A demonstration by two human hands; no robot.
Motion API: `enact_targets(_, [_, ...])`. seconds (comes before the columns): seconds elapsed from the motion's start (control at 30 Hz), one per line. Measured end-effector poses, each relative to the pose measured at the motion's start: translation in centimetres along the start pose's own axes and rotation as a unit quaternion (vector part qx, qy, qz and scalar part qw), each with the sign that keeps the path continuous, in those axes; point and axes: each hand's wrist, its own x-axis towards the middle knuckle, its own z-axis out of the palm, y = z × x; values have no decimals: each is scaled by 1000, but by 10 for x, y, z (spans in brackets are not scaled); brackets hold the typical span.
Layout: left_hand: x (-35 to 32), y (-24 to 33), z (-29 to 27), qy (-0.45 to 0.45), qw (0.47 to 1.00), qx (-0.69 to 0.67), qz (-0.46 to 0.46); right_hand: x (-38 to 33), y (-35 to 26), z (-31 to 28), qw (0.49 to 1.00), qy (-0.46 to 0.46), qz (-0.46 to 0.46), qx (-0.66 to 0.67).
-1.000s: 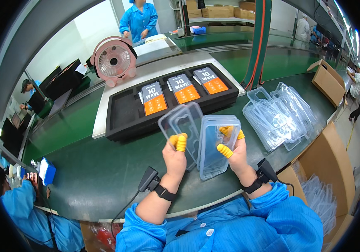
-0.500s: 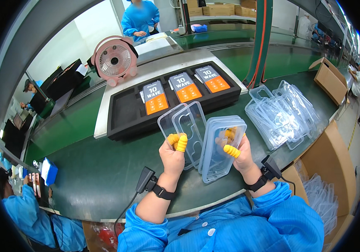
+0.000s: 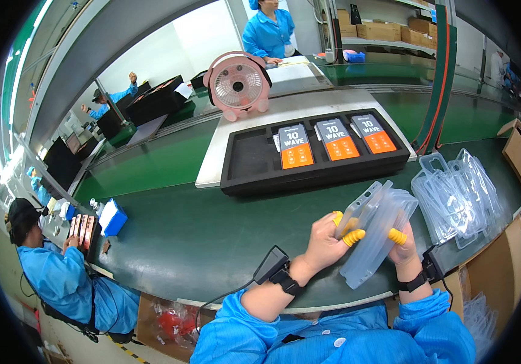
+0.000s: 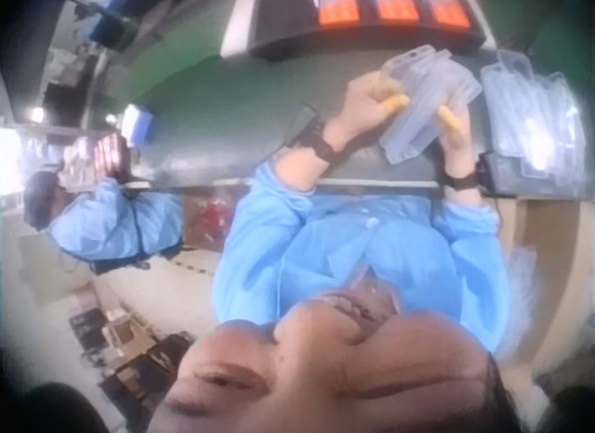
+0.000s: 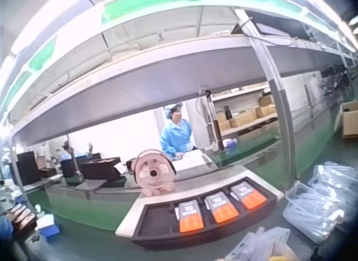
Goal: The person is assembling protective cases for electronics, placing them in trays and organizing them into larger shipping boxes on a factory line.
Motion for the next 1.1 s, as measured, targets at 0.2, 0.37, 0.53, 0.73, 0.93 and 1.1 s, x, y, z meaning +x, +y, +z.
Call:
enact_targets(0.2, [-8, -14, 6, -53, 961, -227, -150, 0, 11, -16, 1000, -21, 8, -15])
enact_targets(0.37, [2, -36, -10, 97, 949, -221, -203, -3, 4, -12, 999, 24, -2, 43])
enact_targets(0.53, [11, -73, -42, -144, 681, -695, -179, -7, 9, -40, 973, -84, 6, 213])
enact_targets(0.73, [-22, -49, 18, -275, 650, -605, -369, -14, 1, -4, 991, 62, 90, 73])
enact_targets(0.93, [-14, -57, 13, -212, 690, -593, -356, 3, 2, -27, 989, -76, -7, 125])
enact_targets(1.1, [-2, -62, -5, 20, 869, -361, -338, 16, -2, -61, 949, -81, -67, 297])
